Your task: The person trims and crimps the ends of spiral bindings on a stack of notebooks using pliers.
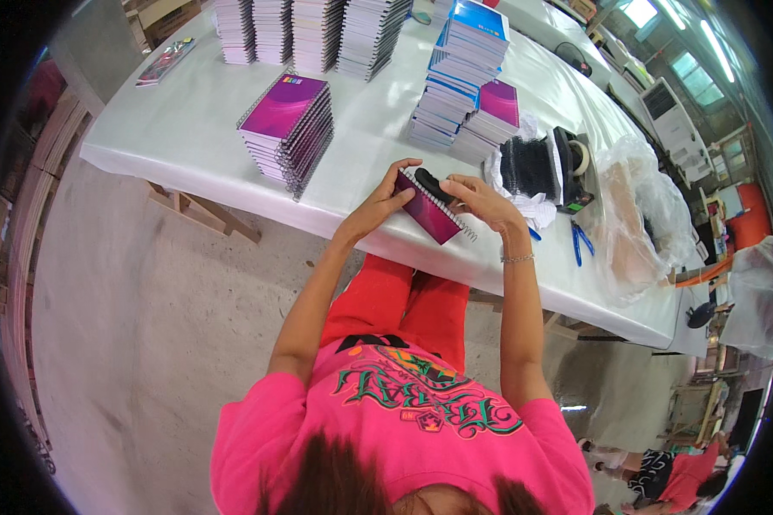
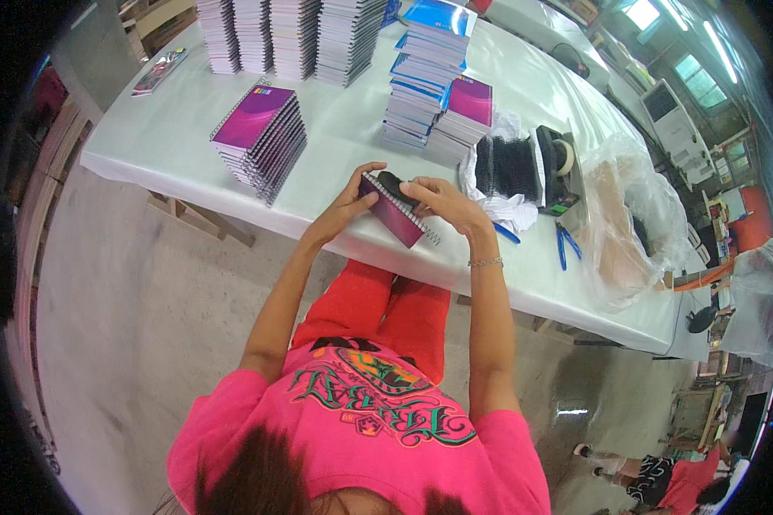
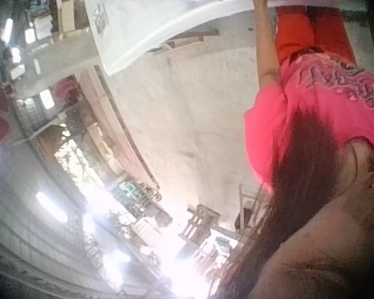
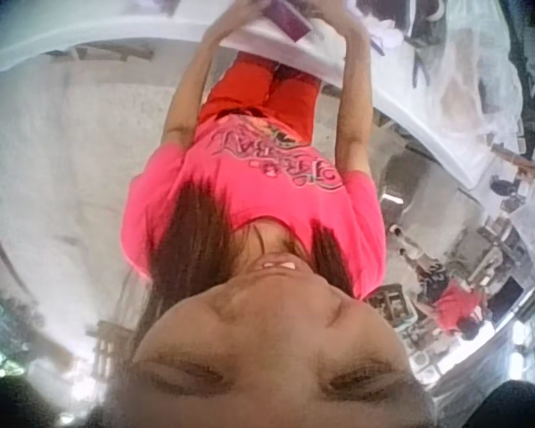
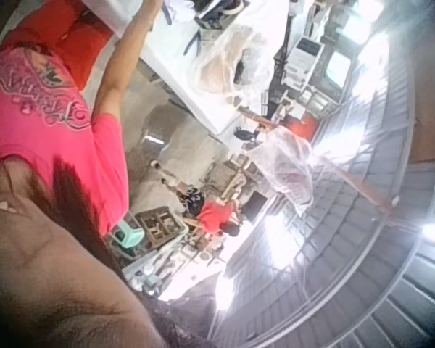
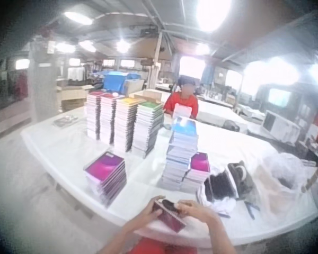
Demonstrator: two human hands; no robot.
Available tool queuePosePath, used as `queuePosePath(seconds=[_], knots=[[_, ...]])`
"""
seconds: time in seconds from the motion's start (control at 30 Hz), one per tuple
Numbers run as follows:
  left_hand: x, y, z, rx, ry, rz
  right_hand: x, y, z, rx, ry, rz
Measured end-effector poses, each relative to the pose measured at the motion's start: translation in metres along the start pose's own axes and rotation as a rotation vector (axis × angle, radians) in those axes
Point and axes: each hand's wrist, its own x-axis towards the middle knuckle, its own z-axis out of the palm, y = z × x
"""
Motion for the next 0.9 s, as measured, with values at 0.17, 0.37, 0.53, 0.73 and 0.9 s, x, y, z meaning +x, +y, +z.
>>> queuePosePath(seconds=[0.17, 0.37, 0.53, 0.73, 0.9], knots=[[-0.002, -0.006, 0.003, -0.028, 0.103, -0.007, 0.006, 0.016, 0.009, -0.570, 0.290, -0.216], [-0.009, -0.018, 0.031, 0.072, 0.407, 0.045, -0.038, 0.056, -0.015, -0.506, 0.927, -0.487], [-0.015, -0.004, 0.044, 0.153, 0.530, 0.058, -0.091, 0.121, -0.022, -1.055, 1.122, -0.279], [-0.012, -0.001, 0.038, 0.008, 0.518, -0.055, -0.113, 0.131, -0.032, -1.016, 1.040, -0.227], [-0.013, 0.009, 0.031, 0.021, 0.373, 0.010, -0.118, 0.118, -0.023, -0.926, 1.061, -0.159]])
